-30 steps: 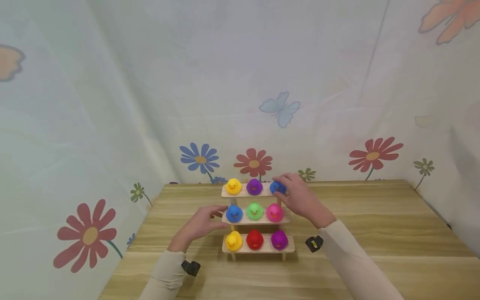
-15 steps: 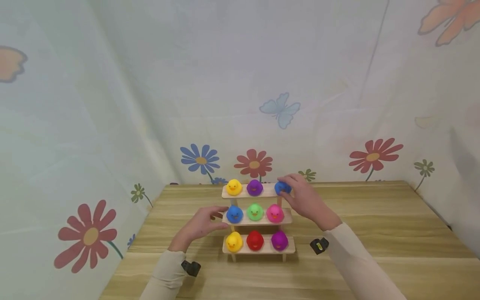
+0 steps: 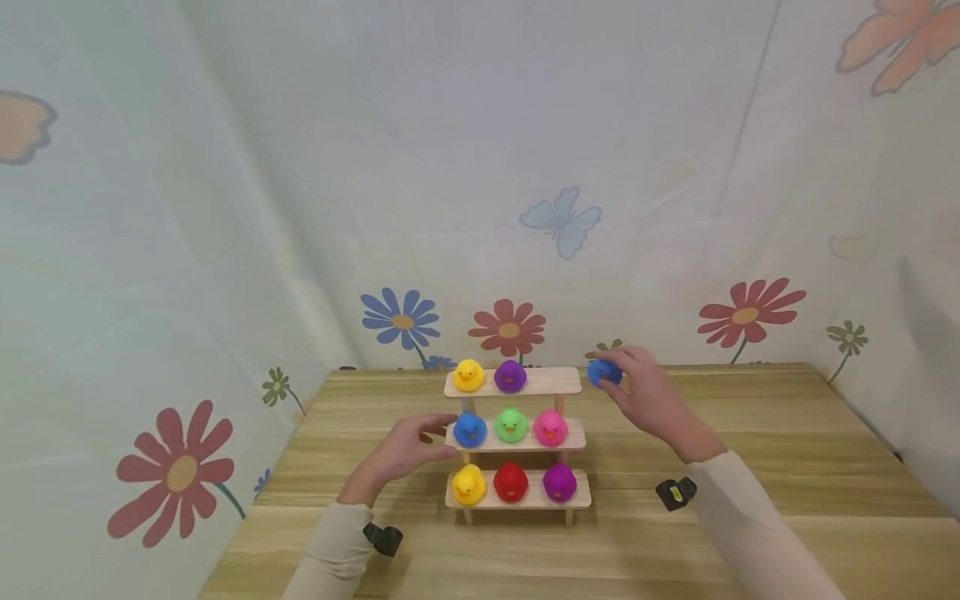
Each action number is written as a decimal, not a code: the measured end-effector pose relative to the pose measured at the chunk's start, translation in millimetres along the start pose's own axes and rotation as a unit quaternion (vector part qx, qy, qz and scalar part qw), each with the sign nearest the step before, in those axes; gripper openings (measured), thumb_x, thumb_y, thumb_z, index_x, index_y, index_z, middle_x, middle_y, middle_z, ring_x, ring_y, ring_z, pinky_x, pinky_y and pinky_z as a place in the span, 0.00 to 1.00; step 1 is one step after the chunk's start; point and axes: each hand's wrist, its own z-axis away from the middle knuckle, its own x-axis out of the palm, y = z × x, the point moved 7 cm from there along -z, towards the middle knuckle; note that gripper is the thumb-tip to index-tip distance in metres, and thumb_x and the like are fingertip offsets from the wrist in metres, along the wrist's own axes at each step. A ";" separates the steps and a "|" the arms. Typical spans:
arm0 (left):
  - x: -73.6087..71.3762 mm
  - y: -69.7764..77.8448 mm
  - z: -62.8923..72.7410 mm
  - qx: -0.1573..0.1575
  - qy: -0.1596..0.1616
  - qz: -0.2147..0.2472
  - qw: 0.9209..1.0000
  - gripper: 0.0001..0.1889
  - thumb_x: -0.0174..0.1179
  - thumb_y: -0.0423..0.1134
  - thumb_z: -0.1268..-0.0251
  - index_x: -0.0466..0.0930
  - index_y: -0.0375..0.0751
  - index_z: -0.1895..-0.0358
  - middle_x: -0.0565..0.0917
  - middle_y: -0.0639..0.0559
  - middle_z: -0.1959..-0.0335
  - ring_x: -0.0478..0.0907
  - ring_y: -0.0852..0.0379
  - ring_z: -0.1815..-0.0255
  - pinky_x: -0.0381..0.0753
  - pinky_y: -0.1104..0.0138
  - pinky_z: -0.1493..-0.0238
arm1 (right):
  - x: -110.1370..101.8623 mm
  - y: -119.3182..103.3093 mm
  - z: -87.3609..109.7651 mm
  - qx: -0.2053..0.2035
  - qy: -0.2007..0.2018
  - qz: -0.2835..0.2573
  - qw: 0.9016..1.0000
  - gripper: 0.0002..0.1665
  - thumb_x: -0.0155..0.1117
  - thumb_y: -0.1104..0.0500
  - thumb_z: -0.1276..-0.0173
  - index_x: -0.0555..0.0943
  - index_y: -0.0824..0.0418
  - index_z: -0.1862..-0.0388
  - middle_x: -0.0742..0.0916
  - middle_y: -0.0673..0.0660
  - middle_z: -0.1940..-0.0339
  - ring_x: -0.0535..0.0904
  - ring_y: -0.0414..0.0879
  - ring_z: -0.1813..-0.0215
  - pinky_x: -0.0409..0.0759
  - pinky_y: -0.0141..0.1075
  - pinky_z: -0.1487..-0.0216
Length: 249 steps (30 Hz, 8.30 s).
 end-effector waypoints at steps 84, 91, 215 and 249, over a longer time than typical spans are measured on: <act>0.8 1.4 0.9 0.002 -0.016 0.015 1.000 0.29 0.65 0.52 0.43 0.73 0.49 0.38 0.76 0.55 0.41 0.75 0.51 0.47 0.75 0.58 0.48 | 81.5 118.8 70.2 0.201 -0.133 -0.044 0.969 0.25 0.70 0.68 0.47 0.77 0.70 0.49 0.80 0.70 0.51 0.76 0.65 0.53 0.76 0.56 0.56; 0.6 3.6 2.2 0.003 -0.010 0.006 1.000 0.28 0.64 0.52 0.42 0.73 0.48 0.38 0.76 0.54 0.41 0.76 0.53 0.48 0.75 0.58 0.47 | 62.3 84.8 58.2 0.137 -0.100 -0.033 0.985 0.17 0.67 0.69 0.43 0.79 0.67 0.53 0.83 0.63 0.57 0.78 0.57 0.57 0.78 0.49 0.60; -0.4 6.4 1.8 0.000 -0.026 0.008 1.000 0.28 0.62 0.47 0.39 0.71 0.44 0.36 0.74 0.50 0.39 0.79 0.54 0.52 0.80 0.66 0.58 | 46.0 141.3 98.9 0.235 -0.148 -0.003 0.961 0.21 0.68 0.64 0.44 0.76 0.73 0.53 0.82 0.67 0.61 0.78 0.57 0.61 0.77 0.52 0.60; -0.6 3.5 1.0 -0.011 -0.026 0.014 0.999 0.28 0.64 0.48 0.40 0.72 0.46 0.37 0.77 0.50 0.42 0.79 0.55 0.54 0.81 0.64 0.60 | 51.1 157.3 104.8 0.248 -0.139 -0.019 0.959 0.25 0.68 0.65 0.44 0.75 0.73 0.48 0.81 0.71 0.56 0.78 0.59 0.59 0.77 0.54 0.58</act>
